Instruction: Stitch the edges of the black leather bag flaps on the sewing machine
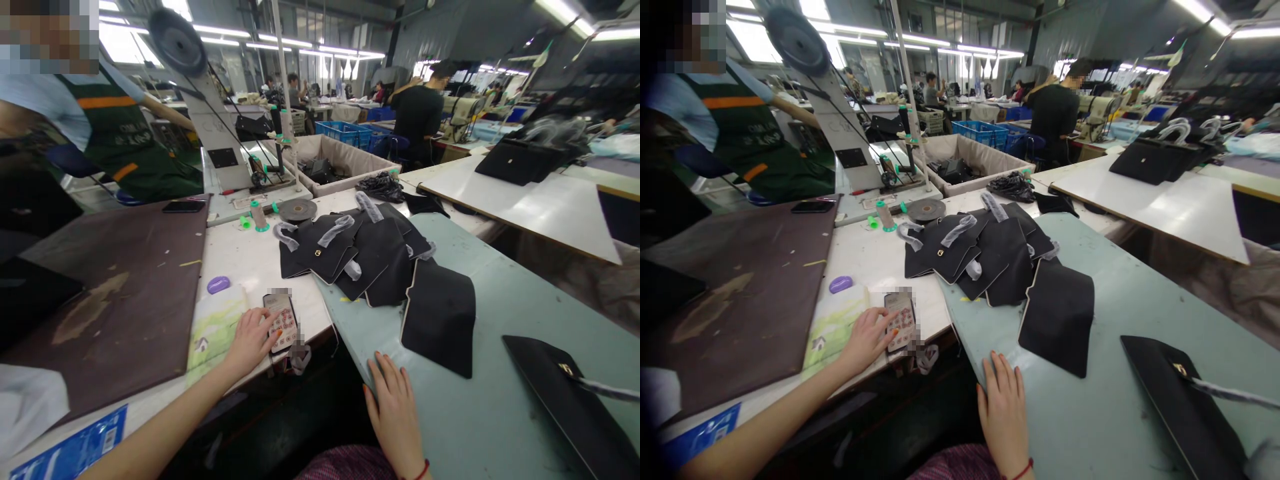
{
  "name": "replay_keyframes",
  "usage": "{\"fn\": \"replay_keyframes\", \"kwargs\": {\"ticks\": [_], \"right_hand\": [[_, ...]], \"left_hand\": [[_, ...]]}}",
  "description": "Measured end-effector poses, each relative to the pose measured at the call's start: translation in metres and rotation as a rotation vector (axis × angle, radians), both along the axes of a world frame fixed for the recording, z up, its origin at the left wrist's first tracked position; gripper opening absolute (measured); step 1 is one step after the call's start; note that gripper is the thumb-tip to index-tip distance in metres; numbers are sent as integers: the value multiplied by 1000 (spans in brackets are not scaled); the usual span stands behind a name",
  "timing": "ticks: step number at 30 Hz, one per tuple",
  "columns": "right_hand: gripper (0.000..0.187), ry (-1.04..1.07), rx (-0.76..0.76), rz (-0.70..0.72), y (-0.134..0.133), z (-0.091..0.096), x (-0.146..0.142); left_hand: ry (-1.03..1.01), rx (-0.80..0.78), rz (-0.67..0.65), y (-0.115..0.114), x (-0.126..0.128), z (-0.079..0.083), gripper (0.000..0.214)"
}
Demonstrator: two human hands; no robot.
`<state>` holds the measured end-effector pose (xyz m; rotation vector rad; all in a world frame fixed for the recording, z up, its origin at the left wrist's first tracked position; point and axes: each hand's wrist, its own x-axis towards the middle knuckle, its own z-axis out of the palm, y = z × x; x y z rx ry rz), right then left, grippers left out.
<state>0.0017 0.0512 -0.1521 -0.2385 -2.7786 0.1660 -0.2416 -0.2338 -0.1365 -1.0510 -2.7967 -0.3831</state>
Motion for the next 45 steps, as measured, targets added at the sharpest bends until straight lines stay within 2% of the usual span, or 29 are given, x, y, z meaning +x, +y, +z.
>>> {"fn": "replay_keyframes", "kwargs": {"ticks": [8,14,18,21,24,30,35,40,45], "right_hand": [[39,7,4,0,0,0,0],[40,6,0,5,0,-1,0],[40,8,4,2,0,-2,1],[40,3,11,-1,0,-2,1],[40,-5,17,-2,0,-2,2],[40,-1,16,1,0,-1,0],[38,8,12,0,-1,-1,0],[39,-7,-1,-2,-1,-3,1],[39,-17,-6,-10,-1,-3,2]], "left_hand": [[35,-64,-143,2,6,5,39],[69,-8,-89,-6,3,10,24],[84,3,-37,-2,0,10,31],[90,-34,-70,0,0,4,40],[94,-63,-100,-2,1,-1,40],[105,-7,-23,-13,-2,0,24],[150,0,54,-16,-9,-2,31],[153,-65,55,-14,-14,-3,41],[144,-52,46,-12,-20,-3,43]]}}
